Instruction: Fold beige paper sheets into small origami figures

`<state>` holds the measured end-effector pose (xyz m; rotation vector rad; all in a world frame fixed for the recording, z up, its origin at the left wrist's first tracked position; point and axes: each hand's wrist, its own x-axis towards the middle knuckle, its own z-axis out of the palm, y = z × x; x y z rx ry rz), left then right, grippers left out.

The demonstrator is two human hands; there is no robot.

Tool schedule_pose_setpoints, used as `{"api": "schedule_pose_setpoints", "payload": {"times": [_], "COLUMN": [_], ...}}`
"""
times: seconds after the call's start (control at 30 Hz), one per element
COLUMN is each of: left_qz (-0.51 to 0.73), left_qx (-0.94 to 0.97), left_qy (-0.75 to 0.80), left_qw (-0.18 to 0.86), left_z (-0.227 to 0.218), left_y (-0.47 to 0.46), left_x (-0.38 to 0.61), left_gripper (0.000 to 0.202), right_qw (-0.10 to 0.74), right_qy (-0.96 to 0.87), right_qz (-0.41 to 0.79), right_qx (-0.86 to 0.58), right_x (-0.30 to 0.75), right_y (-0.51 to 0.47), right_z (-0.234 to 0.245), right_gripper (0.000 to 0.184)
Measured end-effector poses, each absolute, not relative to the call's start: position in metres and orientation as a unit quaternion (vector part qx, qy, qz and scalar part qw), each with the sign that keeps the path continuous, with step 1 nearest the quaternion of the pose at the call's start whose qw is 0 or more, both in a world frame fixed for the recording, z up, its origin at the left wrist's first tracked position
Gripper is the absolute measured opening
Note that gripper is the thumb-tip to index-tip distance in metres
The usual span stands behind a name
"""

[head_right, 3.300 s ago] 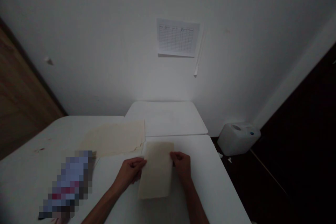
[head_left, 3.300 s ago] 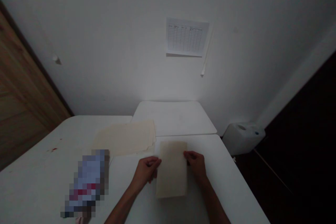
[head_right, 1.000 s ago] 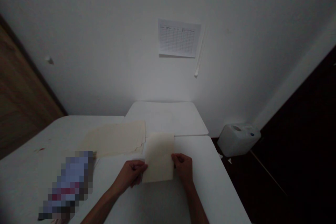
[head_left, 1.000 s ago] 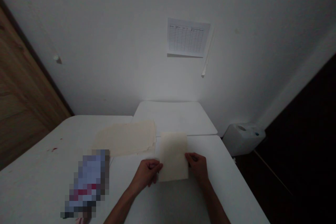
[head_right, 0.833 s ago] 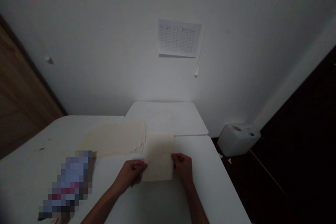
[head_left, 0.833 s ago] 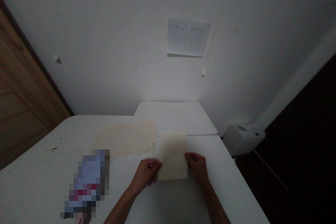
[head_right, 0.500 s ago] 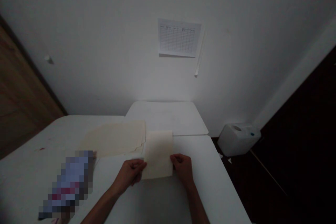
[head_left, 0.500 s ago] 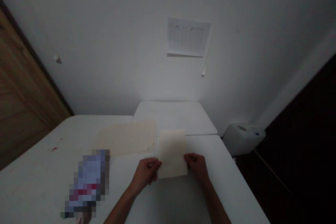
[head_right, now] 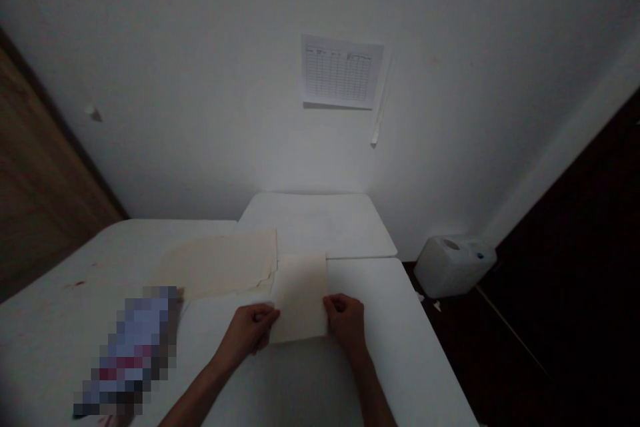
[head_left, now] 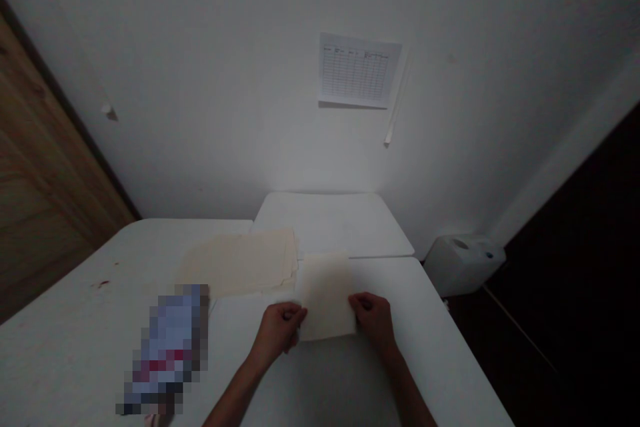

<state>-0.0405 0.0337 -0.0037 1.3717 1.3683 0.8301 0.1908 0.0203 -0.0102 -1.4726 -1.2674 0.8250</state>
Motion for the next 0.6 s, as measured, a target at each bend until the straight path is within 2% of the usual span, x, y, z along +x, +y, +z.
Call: {"api": "schedule_pose_setpoints", "payload": {"times": [0.2,0.3,0.43,0.6], "left_qz": [0.294,0.272,0.244,0.223], "left_qx": [0.594,0.604,0.614,0.619], "left_qy": [0.581,0.581,0.584,0.585], "left_qw": [0.472,0.473,0.472,0.474], "left_z": [-0.004,-0.002,-0.003,-0.005], "left_y": [0.037,0.039,0.042,0.045], "left_x": [-0.041,-0.043,-0.045,-0.046], "left_gripper": [0.048,0.046,0.045,0.044], "right_qw": [0.408,0.385,0.326,0.274], "right_qy": [-0.603,-0.678,-0.775,-0.813], "right_qz": [0.180,0.112,0.109,0.098], "right_qx": [-0.661,-0.616,-0.530,-0.504], "right_x": [0.191,0.197,0.210,0.222], "right_y": [0.018,0.021,0.029,0.031], "right_z": [-0.006,-0.005,-0.008,-0.010], "right_gripper": [0.020,0.022,0.018,0.017]}}
